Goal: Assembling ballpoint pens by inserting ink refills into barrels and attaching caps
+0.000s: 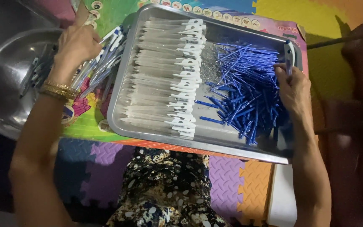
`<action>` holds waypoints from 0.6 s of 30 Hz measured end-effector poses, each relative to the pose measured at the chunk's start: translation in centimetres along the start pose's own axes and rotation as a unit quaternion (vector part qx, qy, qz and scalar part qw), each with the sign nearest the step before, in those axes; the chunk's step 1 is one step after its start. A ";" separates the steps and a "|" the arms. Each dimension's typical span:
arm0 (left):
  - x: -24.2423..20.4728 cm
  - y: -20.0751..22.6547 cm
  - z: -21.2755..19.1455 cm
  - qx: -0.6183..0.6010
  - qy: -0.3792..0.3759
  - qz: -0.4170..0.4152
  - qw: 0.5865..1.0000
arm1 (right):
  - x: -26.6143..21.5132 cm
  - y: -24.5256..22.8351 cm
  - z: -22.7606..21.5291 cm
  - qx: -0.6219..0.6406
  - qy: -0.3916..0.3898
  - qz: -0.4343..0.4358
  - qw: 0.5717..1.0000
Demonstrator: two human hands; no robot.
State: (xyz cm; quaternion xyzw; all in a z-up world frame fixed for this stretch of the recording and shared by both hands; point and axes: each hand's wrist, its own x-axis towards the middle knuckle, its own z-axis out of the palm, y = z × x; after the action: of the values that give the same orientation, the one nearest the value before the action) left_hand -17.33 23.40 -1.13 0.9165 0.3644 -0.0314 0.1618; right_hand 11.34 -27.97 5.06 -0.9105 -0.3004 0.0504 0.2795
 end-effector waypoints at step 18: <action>-8.2 12.7 -10.9 -0.298 0.029 0.031 0.954 | -1.0 -4.4 -0.8 0.293 0.059 -0.098 0.949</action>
State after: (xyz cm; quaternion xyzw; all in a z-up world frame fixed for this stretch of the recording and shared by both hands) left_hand -15.39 12.77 14.08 0.8379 0.3330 0.1102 0.4182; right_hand 8.48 -25.99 8.02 -0.7562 -0.3434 0.0549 0.5543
